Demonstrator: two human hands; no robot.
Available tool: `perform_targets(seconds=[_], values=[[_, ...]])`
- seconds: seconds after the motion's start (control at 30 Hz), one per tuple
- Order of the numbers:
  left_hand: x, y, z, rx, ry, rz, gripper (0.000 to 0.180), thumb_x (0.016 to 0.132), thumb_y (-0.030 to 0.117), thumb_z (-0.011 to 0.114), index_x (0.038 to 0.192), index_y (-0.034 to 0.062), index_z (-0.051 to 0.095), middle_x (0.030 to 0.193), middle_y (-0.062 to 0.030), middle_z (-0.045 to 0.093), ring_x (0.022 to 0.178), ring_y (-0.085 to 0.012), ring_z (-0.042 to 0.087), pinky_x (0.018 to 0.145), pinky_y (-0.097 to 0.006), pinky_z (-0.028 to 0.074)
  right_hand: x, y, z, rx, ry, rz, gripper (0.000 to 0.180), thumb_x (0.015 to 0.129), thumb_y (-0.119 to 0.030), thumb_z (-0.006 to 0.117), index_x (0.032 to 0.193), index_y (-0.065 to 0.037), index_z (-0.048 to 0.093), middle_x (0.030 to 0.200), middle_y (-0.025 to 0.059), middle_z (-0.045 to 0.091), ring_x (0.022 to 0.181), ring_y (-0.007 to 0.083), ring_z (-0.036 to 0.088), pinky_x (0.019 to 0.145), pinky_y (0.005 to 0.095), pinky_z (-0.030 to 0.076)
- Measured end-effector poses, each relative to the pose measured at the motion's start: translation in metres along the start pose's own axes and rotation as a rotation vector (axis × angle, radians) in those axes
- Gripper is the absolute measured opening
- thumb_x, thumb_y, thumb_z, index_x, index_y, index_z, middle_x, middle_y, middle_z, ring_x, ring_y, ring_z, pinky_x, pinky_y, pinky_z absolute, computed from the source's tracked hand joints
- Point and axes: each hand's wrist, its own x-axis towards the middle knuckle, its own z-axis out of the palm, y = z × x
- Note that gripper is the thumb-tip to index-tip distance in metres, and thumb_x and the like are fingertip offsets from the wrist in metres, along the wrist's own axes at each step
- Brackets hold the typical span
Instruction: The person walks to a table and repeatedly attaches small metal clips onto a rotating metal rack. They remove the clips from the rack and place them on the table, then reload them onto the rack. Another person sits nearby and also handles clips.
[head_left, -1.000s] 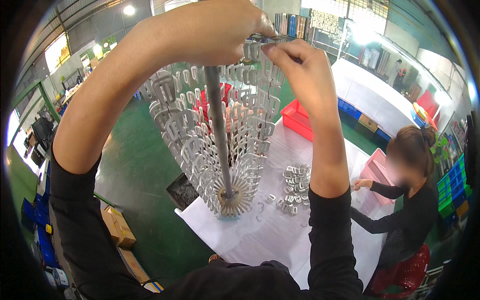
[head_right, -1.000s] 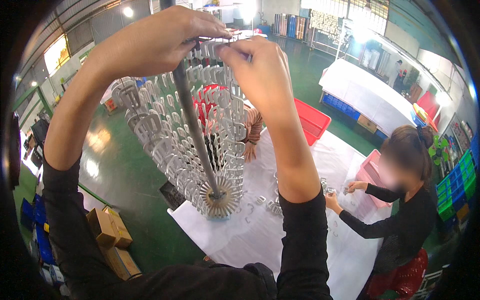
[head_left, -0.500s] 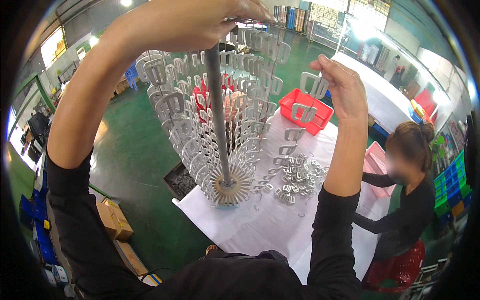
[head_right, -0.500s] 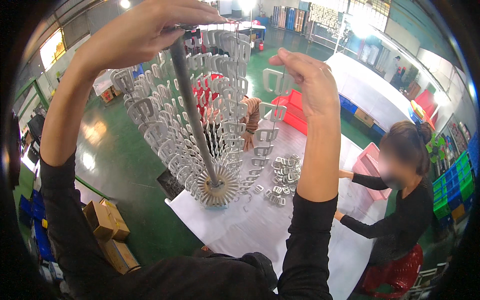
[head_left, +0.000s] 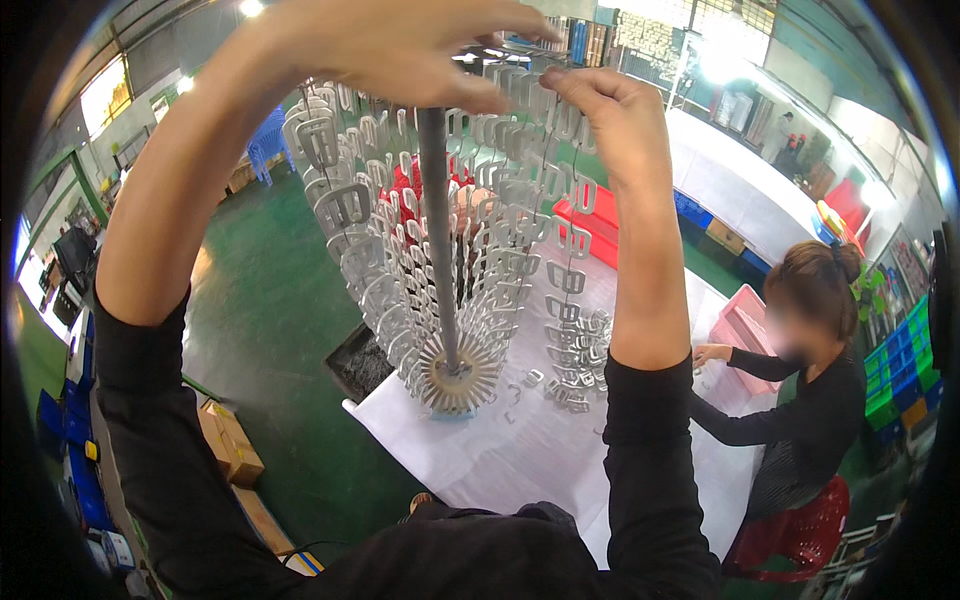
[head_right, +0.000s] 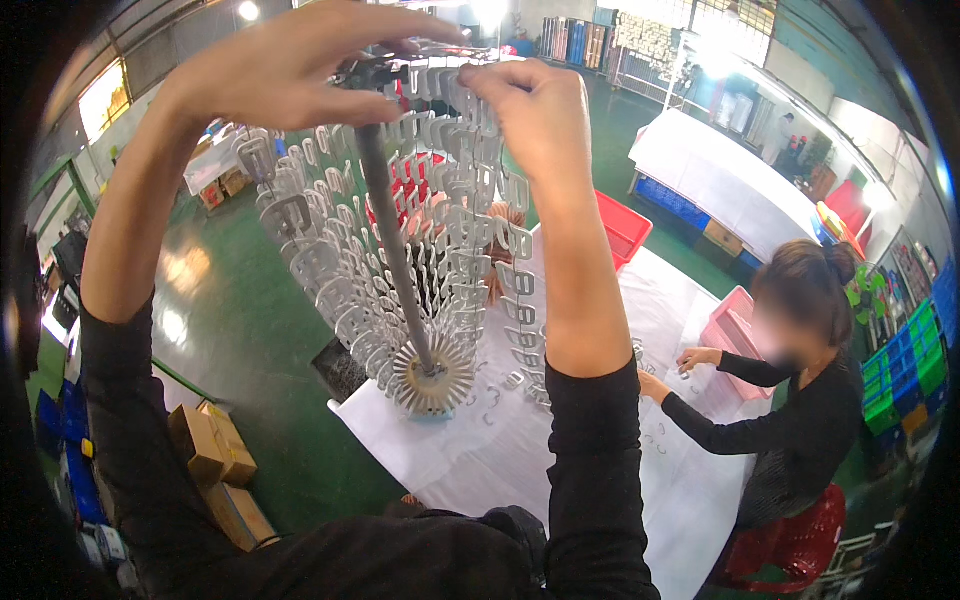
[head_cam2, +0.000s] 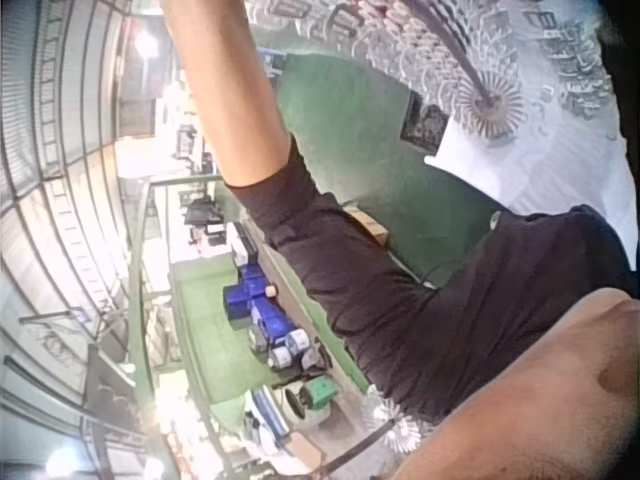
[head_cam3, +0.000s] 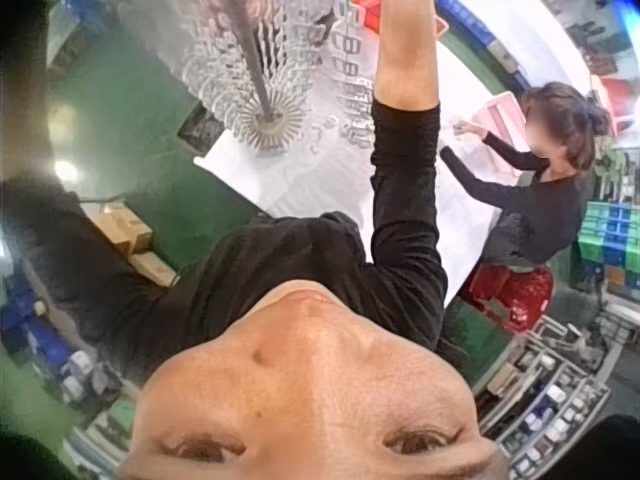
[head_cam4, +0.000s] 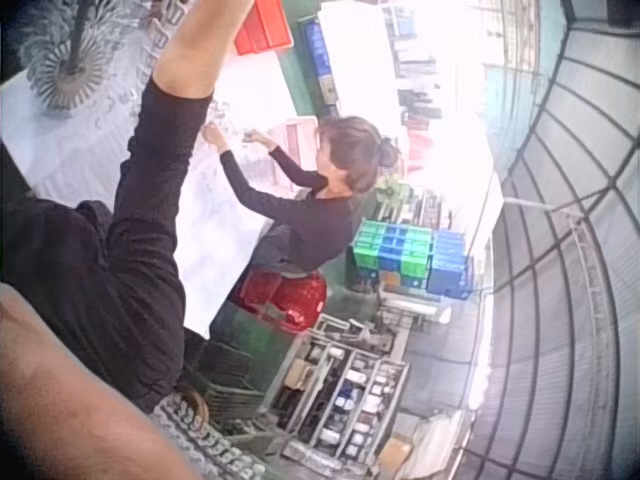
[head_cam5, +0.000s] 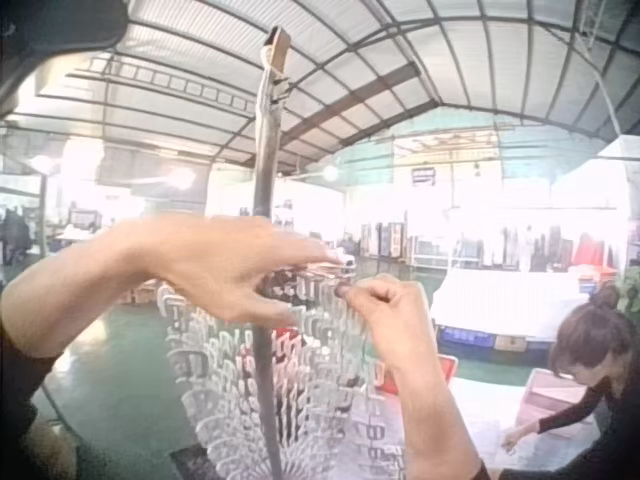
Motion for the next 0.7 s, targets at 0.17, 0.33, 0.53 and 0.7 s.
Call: perform_targets(seconds=[0.17, 0.33, 0.53, 0.7], values=[[0.028, 0.024, -0.001, 0.22, -0.146, -0.305, 0.021, 0.068, -0.001, 0.054, 0.086, -0.0086, 0.062, 0.073, -0.0251, 0.062, 0.069, -0.036, 0.064, 0.061, -0.043, 0.05, 0.0, 0.002, 0.005, 0.078, -0.008, 0.024, 0.019, 0.074, -0.02, 0.067, 0.083, -0.004, 0.073, 0.074, 0.004, 0.067, 0.068, 0.0101, 0.055, 0.066, 0.0255, 0.043], [0.022, 0.013, 0.015, 0.212, 0.038, -0.211, 0.026, 0.069, -0.004, 0.051, 0.092, -0.0079, 0.063, 0.085, -0.0263, 0.063, 0.079, -0.0364, 0.063, 0.073, -0.04, 0.05, 0.003, 0.021, -0.022, 0.46, -0.226, 0.031, 0.023, 0.077, -0.017, 0.066, 0.086, 0.004, 0.068, 0.087, 0.0073, 0.067, 0.087, 0.0131, 0.057, 0.081, 0.028, 0.041], [0.01, -0.019, 0.024, 0.078, 0.181, 0.032, 0.034, 0.078, -0.002, 0.048, 0.111, -0.0045, 0.059, 0.105, -0.0232, 0.061, 0.096, -0.0351, 0.059, 0.088, -0.04, 0.045, -0.009, 0.045, -0.071, 0.398, -0.072, 0.356, 0.025, 0.076, -0.019, 0.068, 0.085, 0.004, 0.068, 0.087, 0.0079, 0.066, 0.083, 0.0122, 0.055, 0.078, 0.0258, 0.042], [-0.003, -0.02, 0.018, 0.023, 0.073, -0.042, 0.036, 0.079, -0.001, 0.048, 0.115, -0.0048, 0.052, 0.097, -0.0217, 0.062, 0.095, -0.0344, 0.06, 0.086, -0.041, 0.045, -0.008, 0.026, -0.044, 0.097, 0.108, 0.157, 0.025, 0.078, -0.02, 0.068, 0.091, 0.002, 0.069, 0.087, 0.0081, 0.066, 0.08, 0.0124, 0.057, 0.073, 0.0251, 0.044]])
